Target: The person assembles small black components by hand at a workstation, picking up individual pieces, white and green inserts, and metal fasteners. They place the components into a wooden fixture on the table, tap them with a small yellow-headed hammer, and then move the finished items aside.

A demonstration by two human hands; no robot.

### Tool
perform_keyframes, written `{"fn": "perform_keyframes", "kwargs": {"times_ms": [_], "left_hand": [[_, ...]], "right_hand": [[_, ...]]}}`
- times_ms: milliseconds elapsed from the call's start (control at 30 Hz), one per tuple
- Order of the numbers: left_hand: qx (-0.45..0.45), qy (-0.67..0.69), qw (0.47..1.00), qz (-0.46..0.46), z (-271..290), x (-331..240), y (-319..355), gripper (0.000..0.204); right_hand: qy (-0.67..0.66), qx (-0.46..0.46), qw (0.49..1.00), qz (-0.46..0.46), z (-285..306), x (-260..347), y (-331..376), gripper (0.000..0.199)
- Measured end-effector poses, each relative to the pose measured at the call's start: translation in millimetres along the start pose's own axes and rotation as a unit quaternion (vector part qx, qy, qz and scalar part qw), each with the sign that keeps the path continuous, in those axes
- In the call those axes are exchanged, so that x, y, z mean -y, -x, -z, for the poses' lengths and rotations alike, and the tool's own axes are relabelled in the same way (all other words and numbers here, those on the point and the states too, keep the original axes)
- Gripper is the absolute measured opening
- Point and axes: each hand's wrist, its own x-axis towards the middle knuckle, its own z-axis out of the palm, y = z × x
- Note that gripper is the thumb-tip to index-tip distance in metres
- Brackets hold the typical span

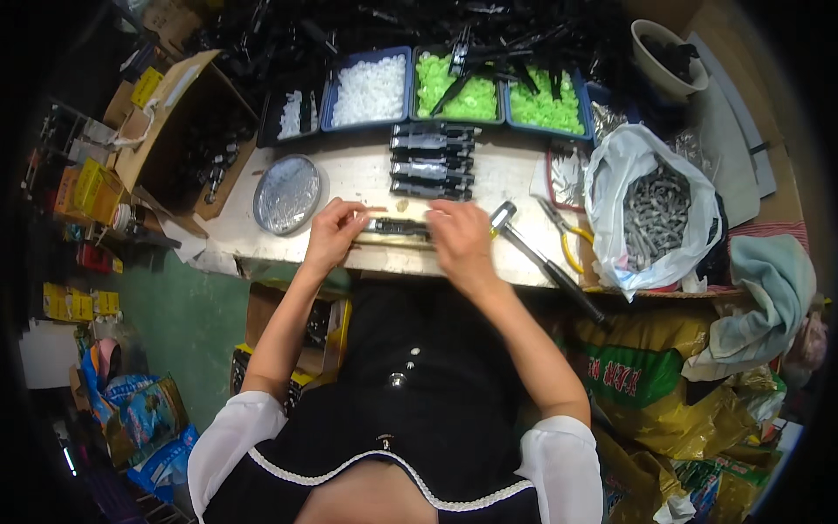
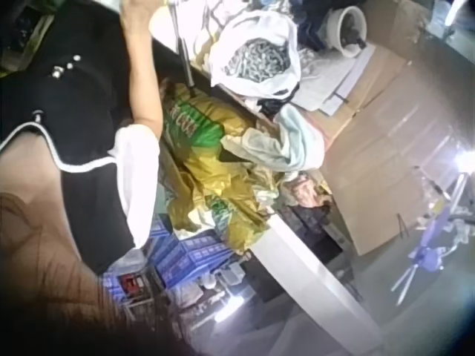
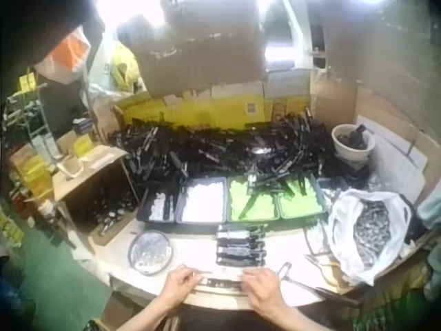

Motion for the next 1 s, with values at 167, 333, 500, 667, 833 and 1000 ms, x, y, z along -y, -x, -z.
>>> {"fn": "perform_keyframes", "kwargs": {"times_ms": [167,333,500,667,833,1000], "left_hand": [[0.023,-0.096,0.992,-0.079,20,-3,-63,0.023],[-0.008,-0.24,0.968,-0.072,15,-12,-182,0.031],[0.06,-0.291,0.948,-0.115,-15,-18,-230,0.035],[0.109,-0.297,0.942,-0.108,-8,0,-250,0.029],[0.073,-0.306,0.94,-0.131,1,2,-247,0.027],[0.008,-0.327,0.941,-0.091,0,-3,-238,0.027]], "right_hand": [[0.219,-0.014,0.972,-0.089,92,-95,-11,0.019],[0.345,0.13,0.904,-0.217,139,-142,-2,0.017],[0.37,0.152,0.887,-0.231,133,-126,-26,0.019],[0.347,0.164,0.898,-0.216,115,-139,-44,0.02],[0.327,0.224,0.88,-0.26,111,-164,-40,0.019],[0.345,0.249,0.872,-0.244,106,-162,-43,0.016]]}}
